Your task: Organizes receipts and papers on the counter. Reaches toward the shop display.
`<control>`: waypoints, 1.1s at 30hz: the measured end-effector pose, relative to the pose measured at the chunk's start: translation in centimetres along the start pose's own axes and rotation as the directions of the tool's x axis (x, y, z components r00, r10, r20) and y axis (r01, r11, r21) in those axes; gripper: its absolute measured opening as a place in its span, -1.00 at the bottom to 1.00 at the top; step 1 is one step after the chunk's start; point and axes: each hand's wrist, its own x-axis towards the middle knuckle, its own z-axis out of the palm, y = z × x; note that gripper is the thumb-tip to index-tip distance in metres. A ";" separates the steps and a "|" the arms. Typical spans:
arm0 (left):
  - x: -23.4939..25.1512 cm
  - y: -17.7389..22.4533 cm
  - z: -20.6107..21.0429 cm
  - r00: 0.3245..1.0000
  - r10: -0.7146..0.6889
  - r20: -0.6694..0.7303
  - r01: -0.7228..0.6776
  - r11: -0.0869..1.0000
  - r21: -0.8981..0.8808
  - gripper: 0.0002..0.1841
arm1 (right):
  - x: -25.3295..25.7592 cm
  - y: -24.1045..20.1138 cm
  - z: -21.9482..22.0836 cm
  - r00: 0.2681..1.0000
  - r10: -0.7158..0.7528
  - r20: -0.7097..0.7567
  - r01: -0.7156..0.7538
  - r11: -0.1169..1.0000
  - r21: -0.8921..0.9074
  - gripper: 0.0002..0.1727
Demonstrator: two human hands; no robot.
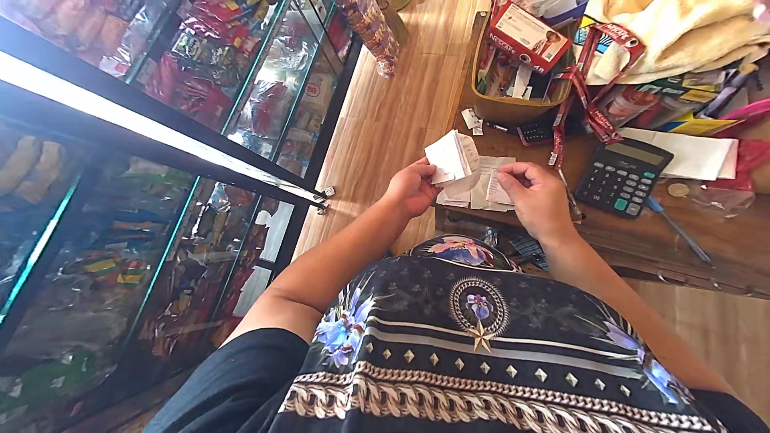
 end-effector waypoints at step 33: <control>-0.6 0.5 1.1 0.979 -0.118 0.169 0.128 0.990 -0.051 -0.72 | 2.0 -2.7 1.1 0.881 0.408 0.239 -0.472 0.785 0.402 -0.82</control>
